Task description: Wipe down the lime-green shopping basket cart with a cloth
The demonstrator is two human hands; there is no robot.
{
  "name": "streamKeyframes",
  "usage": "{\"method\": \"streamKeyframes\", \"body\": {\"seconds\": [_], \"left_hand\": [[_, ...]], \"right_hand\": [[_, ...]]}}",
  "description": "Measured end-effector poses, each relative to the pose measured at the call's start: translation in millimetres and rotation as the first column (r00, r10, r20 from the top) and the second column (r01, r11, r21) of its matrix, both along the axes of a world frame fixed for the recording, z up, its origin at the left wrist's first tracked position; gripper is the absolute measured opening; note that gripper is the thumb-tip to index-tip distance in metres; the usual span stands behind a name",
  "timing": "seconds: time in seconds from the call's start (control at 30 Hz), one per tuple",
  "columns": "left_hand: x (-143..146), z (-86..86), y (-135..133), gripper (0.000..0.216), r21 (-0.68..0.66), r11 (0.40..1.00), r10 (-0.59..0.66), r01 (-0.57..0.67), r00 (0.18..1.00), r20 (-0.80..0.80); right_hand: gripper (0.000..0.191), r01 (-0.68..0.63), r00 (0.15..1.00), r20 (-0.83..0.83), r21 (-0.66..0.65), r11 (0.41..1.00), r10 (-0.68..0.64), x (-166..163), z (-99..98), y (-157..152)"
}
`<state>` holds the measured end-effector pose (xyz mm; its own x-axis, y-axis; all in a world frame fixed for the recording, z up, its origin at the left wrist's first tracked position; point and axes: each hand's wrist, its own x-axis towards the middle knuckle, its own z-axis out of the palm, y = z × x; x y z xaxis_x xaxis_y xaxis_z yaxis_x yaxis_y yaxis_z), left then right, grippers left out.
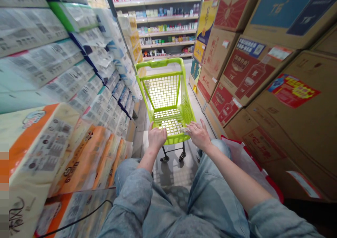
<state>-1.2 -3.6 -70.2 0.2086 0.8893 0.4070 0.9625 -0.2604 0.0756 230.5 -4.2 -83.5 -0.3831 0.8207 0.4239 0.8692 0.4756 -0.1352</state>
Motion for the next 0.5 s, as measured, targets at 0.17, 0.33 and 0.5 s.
{"method": "streamKeyframes", "body": {"seconds": [0.17,0.33,0.5], "left_hand": [[12,-0.6,-2,0.054,0.018,0.999,0.037,-0.037,0.999,-0.021],[25,0.2,-7,0.056,0.01,0.999,0.049,-0.049,0.999,0.002],[29,0.4,-12,0.054,0.035,0.997,0.064,-0.064,0.998,-0.017]], "right_hand": [[0.033,0.141,0.987,-0.08,-0.024,0.99,-0.142,-16,0.1,-5],[0.033,0.163,0.971,-0.176,0.001,0.987,-0.16,-45,-9.5,-18],[0.031,0.159,0.949,-0.285,0.054,0.986,-0.137,-73,-20.8,-26]]}}
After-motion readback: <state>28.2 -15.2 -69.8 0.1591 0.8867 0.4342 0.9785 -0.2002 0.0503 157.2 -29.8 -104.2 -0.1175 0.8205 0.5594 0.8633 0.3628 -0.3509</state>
